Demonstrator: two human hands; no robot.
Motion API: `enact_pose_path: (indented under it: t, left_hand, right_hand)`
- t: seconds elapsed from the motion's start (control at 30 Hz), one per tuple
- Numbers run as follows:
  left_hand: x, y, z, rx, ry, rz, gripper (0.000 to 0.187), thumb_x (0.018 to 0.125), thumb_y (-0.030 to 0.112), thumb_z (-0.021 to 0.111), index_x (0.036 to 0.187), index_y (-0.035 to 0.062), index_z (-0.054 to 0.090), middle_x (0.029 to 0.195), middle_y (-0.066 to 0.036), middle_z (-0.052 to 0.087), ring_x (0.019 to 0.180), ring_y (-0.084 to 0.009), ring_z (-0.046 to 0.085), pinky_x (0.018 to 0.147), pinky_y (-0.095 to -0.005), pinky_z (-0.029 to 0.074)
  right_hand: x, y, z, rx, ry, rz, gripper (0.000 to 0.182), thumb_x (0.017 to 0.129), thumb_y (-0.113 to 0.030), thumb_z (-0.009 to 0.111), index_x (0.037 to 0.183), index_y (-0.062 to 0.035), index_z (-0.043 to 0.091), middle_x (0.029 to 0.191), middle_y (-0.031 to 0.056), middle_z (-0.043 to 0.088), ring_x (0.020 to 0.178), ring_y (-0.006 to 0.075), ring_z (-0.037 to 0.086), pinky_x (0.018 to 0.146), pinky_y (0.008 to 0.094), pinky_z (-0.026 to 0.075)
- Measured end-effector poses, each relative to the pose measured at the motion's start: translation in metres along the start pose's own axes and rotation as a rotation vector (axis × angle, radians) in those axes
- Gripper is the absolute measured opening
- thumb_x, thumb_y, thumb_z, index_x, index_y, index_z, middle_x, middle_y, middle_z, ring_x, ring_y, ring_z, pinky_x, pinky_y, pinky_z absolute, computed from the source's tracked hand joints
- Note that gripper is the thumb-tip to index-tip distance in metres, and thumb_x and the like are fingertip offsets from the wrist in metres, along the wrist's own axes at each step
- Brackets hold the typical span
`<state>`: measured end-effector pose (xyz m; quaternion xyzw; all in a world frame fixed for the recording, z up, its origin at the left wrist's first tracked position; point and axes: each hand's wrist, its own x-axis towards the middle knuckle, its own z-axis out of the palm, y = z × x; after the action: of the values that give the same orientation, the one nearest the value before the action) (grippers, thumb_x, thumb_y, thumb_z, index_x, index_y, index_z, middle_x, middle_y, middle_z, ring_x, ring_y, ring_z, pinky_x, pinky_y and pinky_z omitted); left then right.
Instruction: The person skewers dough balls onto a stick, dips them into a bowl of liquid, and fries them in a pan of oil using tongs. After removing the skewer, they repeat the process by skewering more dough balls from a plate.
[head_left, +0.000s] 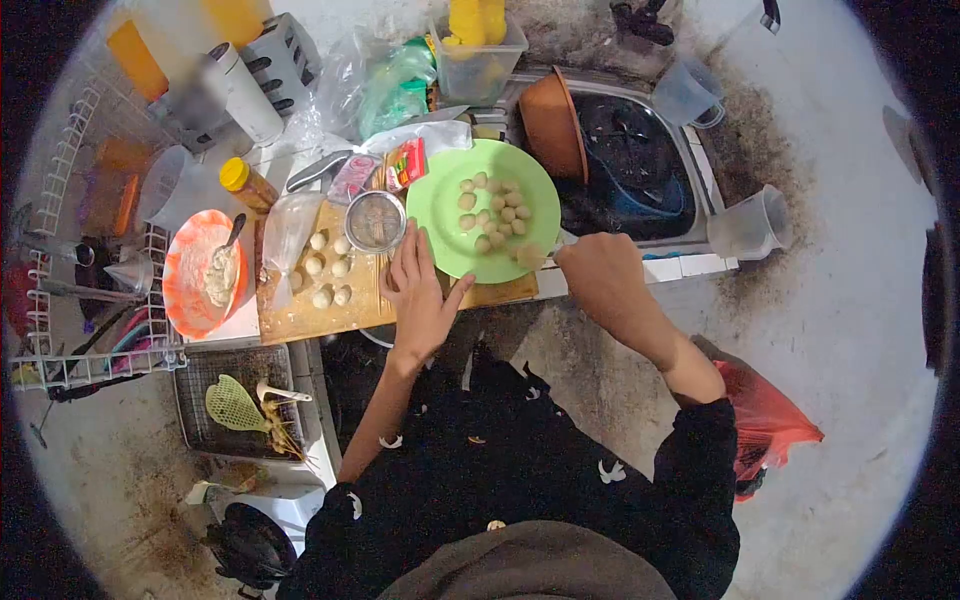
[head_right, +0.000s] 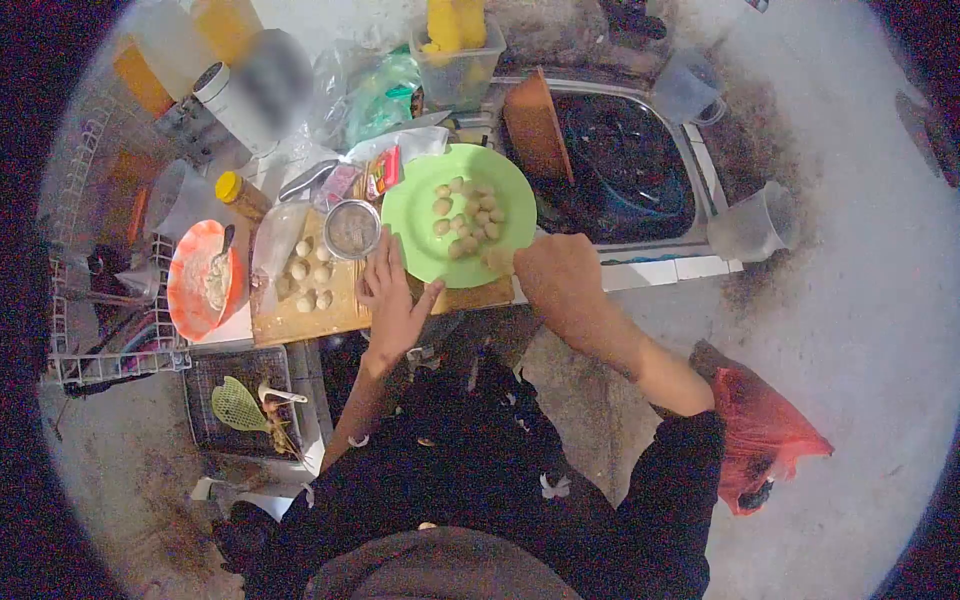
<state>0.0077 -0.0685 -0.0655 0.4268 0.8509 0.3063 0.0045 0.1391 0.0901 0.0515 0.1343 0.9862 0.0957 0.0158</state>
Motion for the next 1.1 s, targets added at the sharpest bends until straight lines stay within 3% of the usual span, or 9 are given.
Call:
enact_pose_path:
  t: [0.27,0.33,0.53,0.67,1.1]
  left_hand:
    - [0.002,0.0,0.0,-0.002,-0.039,-0.038,0.08,0.081,0.044,0.052,0.133,-0.0061,0.017,0.142,-0.017,0.013,0.128,-0.0331,0.013,0.1,-0.0483,0.007]
    - [0.002,-0.001,0.0,0.0,-0.032,-0.037,0.08,0.081,0.044,0.052,0.133,-0.0064,0.017,0.142,-0.017,0.013,0.128,-0.0332,0.013,0.1,-0.0478,0.006]
    - [0.001,-0.003,0.003,-0.012,-0.026,-0.019,0.08,0.082,0.045,0.051,0.133,-0.006,0.016,0.142,-0.018,0.013,0.128,-0.0329,0.014,0.1,-0.0472,0.006]
    - [0.0,-0.002,0.003,0.009,0.007,-0.006,0.078,0.082,0.043,0.052,0.132,-0.0064,0.019,0.14,-0.02,0.016,0.126,-0.0337,0.018,0.097,-0.0514,0.01]
    - [0.0,-0.001,0.001,-0.014,0.001,-0.009,0.079,0.083,0.045,0.05,0.133,-0.0057,0.016,0.141,-0.02,0.012,0.127,-0.0331,0.015,0.098,-0.0517,0.008]
  right_hand:
    - [-0.017,0.022,-0.01,0.131,0.108,0.055,0.016,0.07,-0.013,0.056,0.081,-0.0138,0.068,0.063,0.0104,0.06,0.058,0.0264,0.062,0.049,0.0379,0.047]
    - [-0.021,0.024,-0.024,0.171,0.139,0.174,0.018,0.072,-0.015,0.055,0.085,-0.0178,0.068,0.065,0.0099,0.06,0.058,0.0263,0.061,0.05,0.0389,0.047]
    - [-0.007,0.017,-0.015,0.088,0.046,0.112,0.019,0.073,-0.011,0.054,0.084,-0.0171,0.068,0.064,0.0096,0.06,0.059,0.0263,0.061,0.051,0.0385,0.048]
    - [-0.004,0.013,-0.018,0.087,0.047,0.103,0.019,0.072,-0.01,0.053,0.082,-0.0162,0.067,0.065,0.0093,0.061,0.059,0.0257,0.062,0.051,0.0378,0.048]
    - [0.012,0.012,-0.02,0.088,0.133,0.063,0.015,0.071,-0.01,0.054,0.076,-0.0137,0.067,0.066,0.0099,0.061,0.061,0.0249,0.062,0.052,0.037,0.048]
